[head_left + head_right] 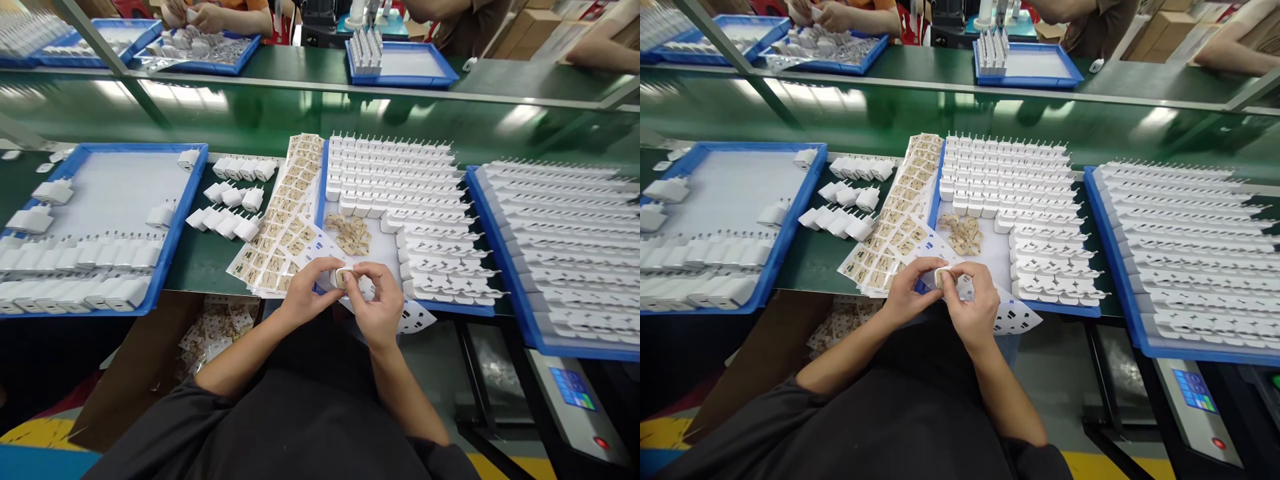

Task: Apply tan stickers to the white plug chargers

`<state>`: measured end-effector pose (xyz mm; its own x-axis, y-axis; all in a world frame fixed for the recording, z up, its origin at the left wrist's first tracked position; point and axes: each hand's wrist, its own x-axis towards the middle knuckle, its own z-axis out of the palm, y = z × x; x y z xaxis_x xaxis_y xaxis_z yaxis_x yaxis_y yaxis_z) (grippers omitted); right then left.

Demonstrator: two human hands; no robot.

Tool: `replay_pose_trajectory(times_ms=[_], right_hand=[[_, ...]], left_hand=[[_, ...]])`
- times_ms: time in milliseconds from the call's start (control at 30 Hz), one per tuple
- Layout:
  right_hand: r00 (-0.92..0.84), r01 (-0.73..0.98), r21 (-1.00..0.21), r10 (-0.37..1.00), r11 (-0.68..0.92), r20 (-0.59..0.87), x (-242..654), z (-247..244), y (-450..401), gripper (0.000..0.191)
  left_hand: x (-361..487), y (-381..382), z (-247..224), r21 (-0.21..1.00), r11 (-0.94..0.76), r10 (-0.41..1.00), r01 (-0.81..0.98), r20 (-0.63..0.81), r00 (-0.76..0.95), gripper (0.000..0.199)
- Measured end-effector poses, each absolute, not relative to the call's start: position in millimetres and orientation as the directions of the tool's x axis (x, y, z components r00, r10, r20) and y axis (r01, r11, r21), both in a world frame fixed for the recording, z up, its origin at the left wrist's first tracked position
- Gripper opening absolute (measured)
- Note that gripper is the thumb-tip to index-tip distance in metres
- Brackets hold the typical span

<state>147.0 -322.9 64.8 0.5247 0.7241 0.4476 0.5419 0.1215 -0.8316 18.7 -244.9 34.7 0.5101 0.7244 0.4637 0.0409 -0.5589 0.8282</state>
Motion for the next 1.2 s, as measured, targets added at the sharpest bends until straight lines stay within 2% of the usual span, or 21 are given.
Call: replay_pose_trajectory(times_ms=[133, 200, 300, 400, 500, 700, 867, 1033, 1133, 1200], right_hand=[[0.437, 0.699, -0.702, 0.693, 0.139, 0.573, 148.5, 67.0, -321.7, 0.014], [0.464, 0.699, -0.706, 0.683, 0.108, 0.564, 151.2, 65.8, -321.0, 0.021], [0.560, 0.474, -0.878, 0.744, 0.073, 0.364, 157.3, 61.2, -319.9, 0.018], [0.495, 0.117, -0.989, 0.858, 0.091, 0.137, 160.6, 57.7, -318.0, 0.012], [0.450, -0.072, -0.991, 0.890, 0.117, 0.073, 157.9, 58.1, -315.5, 0.012], [0.445, -0.211, -0.972, 0.895, 0.106, 0.001, 152.7, 60.6, -311.9, 0.007], [0.430, -0.265, -0.955, 0.903, 0.130, 0.003, 155.2, 55.5, -310.4, 0.013], [0.345, -0.234, -0.967, 0.939, 0.096, 0.009, 163.2, 56.1, -313.7, 0.022], [0.299, -0.130, -0.989, 0.954, 0.071, 0.029, 168.9, 62.4, -316.1, 0.017], [0.307, 0.020, -0.997, 0.949, 0.072, 0.075, 170.9, 67.4, -316.8, 0.013]], left_hand=[[18.6, -245.1, 31.9, 0.843, -0.537, 0.733, 0.030, 0.449, 0.511, 0.033], [19.2, -245.3, 30.3, 0.848, -0.529, 0.740, 0.019, 0.450, 0.500, 0.032], [20.9, -245.5, 28.8, 0.834, -0.551, 0.731, -0.017, 0.492, 0.473, 0.033], [22.8, -245.3, 28.5, 0.793, -0.608, 0.702, -0.040, 0.561, 0.438, 0.035], [24.5, -245.1, 27.9, 0.737, -0.674, 0.658, -0.046, 0.627, 0.416, 0.037], [27.1, -245.2, 24.7, 0.648, -0.761, 0.582, -0.047, 0.712, 0.393, 0.041], [27.9, -245.2, 21.7, 0.588, -0.808, 0.535, -0.042, 0.760, 0.370, 0.045], [26.8, -245.6, 20.5, 0.636, -0.771, 0.585, -0.037, 0.729, 0.357, 0.042], [25.9, -246.0, 21.2, 0.673, -0.736, 0.610, -0.064, 0.702, 0.366, 0.042], [25.3, -246.4, 21.7, 0.686, -0.725, 0.617, -0.063, 0.688, 0.381, 0.041]])
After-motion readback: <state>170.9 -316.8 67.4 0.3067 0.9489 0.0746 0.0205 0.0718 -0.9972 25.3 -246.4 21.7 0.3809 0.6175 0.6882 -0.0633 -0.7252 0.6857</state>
